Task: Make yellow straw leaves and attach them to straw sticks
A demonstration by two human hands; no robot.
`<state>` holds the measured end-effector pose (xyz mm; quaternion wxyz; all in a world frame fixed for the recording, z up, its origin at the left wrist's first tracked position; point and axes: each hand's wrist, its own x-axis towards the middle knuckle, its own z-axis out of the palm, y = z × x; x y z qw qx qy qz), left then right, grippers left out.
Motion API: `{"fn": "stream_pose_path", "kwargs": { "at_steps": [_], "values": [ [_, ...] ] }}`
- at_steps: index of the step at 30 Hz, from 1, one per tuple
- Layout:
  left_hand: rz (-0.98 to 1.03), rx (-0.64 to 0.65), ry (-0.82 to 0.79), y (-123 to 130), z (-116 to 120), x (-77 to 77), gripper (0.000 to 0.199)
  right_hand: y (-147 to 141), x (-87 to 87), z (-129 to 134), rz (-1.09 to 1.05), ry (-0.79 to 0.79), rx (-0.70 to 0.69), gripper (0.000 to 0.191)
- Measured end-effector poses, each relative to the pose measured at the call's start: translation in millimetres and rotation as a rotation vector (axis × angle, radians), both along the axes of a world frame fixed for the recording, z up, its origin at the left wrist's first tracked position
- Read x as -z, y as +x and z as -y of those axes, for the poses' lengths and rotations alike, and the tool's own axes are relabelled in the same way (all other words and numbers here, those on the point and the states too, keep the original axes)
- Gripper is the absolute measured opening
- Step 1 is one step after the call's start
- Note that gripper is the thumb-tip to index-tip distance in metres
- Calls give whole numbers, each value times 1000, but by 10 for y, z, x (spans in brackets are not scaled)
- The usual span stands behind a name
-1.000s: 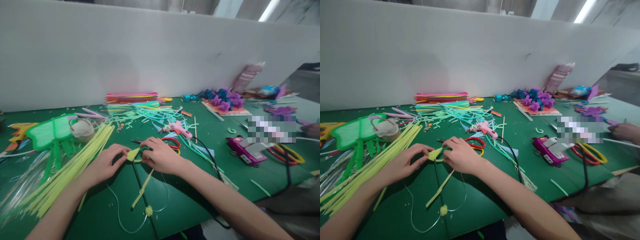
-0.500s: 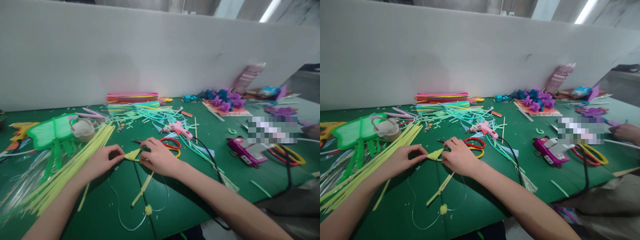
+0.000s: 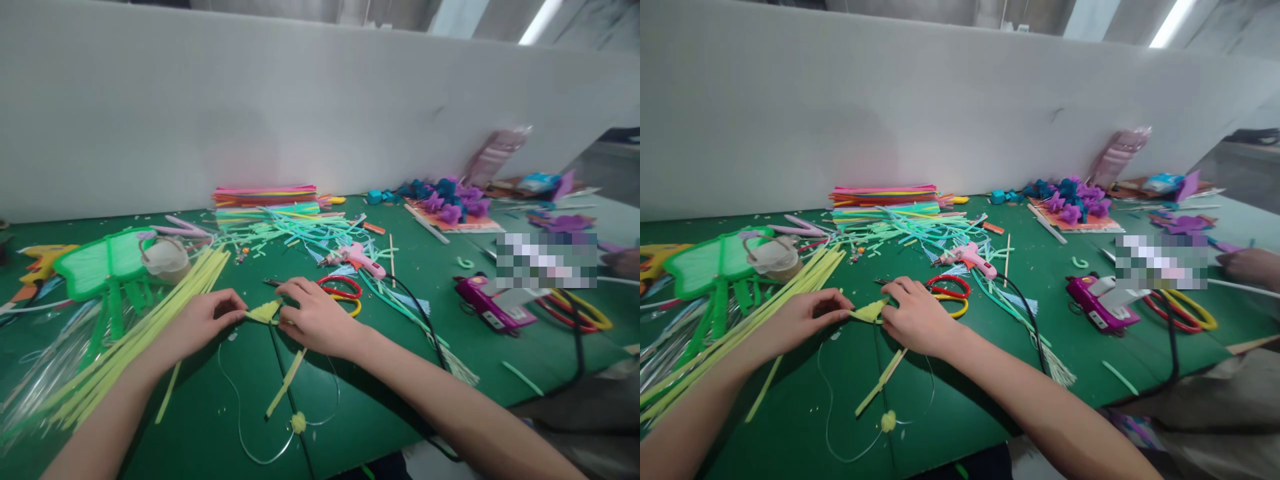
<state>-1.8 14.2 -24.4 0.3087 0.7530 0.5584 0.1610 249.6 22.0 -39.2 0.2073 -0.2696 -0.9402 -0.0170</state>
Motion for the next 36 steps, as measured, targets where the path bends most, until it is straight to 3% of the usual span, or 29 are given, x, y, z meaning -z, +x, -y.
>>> {"fn": "stream_pose_path", "kwargs": {
  "at_steps": [4, 12, 18, 24, 31, 36],
  "values": [
    [-10, -4, 84, 59, 20, -3, 25, -19, -29, 16, -3, 63, 21, 17],
    [40, -23, 426, 158, 81, -37, 18, -75, -30, 50, 74, 130, 79, 13],
    [-152, 118, 584, 194, 139, -29, 21, -78, -4, 55, 145, 144, 77, 12],
    [-382, 143, 673, 266, 171, -12, 24, -74, -17, 33, 189, 152, 72, 13],
    [-428, 153, 603, 370, 174, 50, 26, -115, -18, 17, 199, 162, 65, 17],
    [-62, 29, 359, 383, 164, -28, 23, -101, 35, -18, 198, 133, 39, 19]
  ]
}}
